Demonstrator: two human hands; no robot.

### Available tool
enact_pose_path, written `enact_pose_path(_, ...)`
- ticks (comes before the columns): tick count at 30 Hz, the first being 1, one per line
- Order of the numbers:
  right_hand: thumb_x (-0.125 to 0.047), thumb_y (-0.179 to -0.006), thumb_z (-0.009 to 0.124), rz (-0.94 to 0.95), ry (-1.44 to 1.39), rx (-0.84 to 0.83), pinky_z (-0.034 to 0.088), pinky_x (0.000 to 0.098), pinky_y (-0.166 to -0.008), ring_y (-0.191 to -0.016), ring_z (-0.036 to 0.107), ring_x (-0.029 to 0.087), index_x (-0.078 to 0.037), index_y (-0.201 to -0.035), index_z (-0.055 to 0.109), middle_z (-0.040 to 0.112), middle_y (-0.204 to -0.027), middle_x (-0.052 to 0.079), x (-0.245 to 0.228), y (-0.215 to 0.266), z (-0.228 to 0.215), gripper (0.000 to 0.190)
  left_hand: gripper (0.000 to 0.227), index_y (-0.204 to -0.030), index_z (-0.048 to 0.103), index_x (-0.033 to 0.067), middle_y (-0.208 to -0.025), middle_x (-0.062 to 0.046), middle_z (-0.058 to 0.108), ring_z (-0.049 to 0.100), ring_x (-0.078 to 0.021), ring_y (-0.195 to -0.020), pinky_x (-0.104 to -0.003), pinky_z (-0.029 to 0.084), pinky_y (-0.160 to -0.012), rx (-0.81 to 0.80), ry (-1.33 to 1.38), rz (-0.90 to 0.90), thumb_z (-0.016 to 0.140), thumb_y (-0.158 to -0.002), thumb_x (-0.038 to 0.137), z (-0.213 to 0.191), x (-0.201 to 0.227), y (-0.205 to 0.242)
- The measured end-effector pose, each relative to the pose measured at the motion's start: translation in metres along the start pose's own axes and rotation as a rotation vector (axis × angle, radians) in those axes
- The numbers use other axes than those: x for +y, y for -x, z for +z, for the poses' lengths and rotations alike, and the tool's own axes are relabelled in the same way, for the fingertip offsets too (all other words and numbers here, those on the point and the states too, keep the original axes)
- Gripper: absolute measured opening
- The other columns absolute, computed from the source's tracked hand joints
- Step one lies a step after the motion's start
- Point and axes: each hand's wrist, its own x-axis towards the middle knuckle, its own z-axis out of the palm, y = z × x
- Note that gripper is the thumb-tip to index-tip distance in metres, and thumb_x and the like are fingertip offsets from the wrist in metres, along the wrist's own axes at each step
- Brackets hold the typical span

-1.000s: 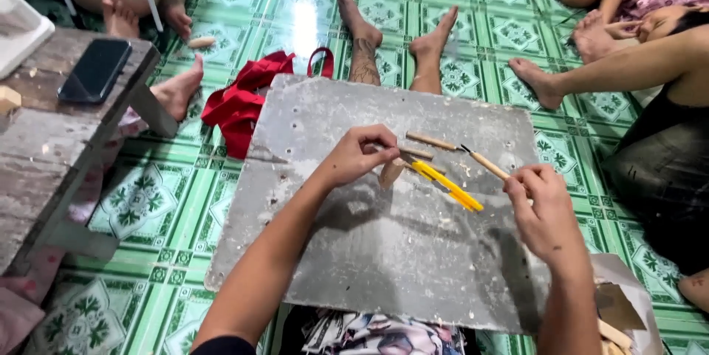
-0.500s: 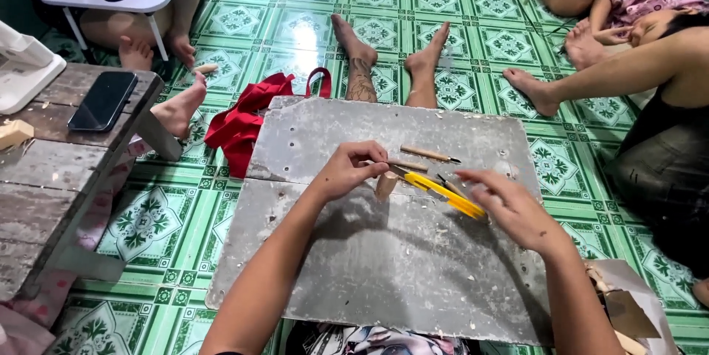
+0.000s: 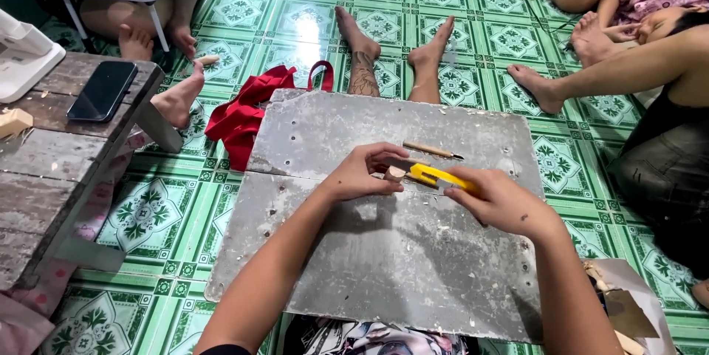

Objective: The person refines and carves small wooden pieces using a utility knife while sitting on the floor.

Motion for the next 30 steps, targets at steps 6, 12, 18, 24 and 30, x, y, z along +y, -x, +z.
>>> enact_pose_path(6,-0.014,-0.095,0.065,-0.223,-0.274,0.361,0.045,0.0267,-0.061,-0.062,0.053,0.012,-0.021,-0.126,0.07,0.062,-0.064,0.001,0.058,-0.035,0.034,0.032,0.042,-0.119,0.072,0.0033,-0.106,-0.014,0.076,0.071,-0.0192,-0.101,-0.036,0.058,-0.093,0.074,-0.003,-0.047,0.086,-0.079,0.003,-0.005,-0.025,-0.005)
enact_pose_path(12,-0.01,-0.085,0.068,-0.375,-0.147,0.513,0.056,0.0343,-0.066,-0.069,0.07,0.023,-0.019,-0.12,0.065,0.075,-0.081,0.004,0.08,-0.058,0.075,0.036,0.044,-0.128,0.067,0.0036,-0.108,-0.014,0.074,0.07,-0.019,-0.099,-0.039,0.059,-0.092,0.104,0.074,-0.038,0.081,-0.086,0.009,0.003,-0.028,-0.008)
enact_pose_path(18,-0.022,-0.09,0.07,-0.537,-0.002,0.461,0.057,0.0447,-0.077,-0.081,0.071,0.036,-0.012,-0.121,0.068,0.071,-0.09,0.015,0.072,-0.057,0.072,0.033,0.038,-0.129,0.068,0.0068,-0.101,-0.016,0.075,0.074,-0.0238,-0.086,-0.038,0.063,-0.081,0.085,0.109,-0.029,0.074,-0.091,0.007,0.007,-0.03,-0.011)
enact_pose_path(24,-0.024,-0.089,0.072,-0.52,0.01,0.453,0.058,0.0435,-0.077,-0.082,0.073,0.035,-0.016,-0.122,0.069,0.071,-0.09,0.013,0.076,-0.054,0.073,0.034,0.033,-0.12,0.07,0.0028,-0.083,-0.011,0.071,0.068,-0.0152,-0.072,-0.03,0.059,-0.068,0.079,0.101,0.009,0.078,-0.088,0.005,0.016,-0.012,-0.003)
enact_pose_path(30,-0.011,-0.088,0.07,-0.598,-0.077,0.436,0.059,0.0472,-0.085,-0.095,0.075,0.04,-0.014,-0.135,0.066,0.077,-0.108,0.019,0.072,-0.048,0.078,0.047,0.041,-0.117,0.069,0.0032,-0.081,-0.008,0.07,0.063,-0.0116,-0.066,-0.028,0.055,-0.063,0.101,0.037,0.006,0.086,-0.081,0.012,0.023,0.004,0.002)
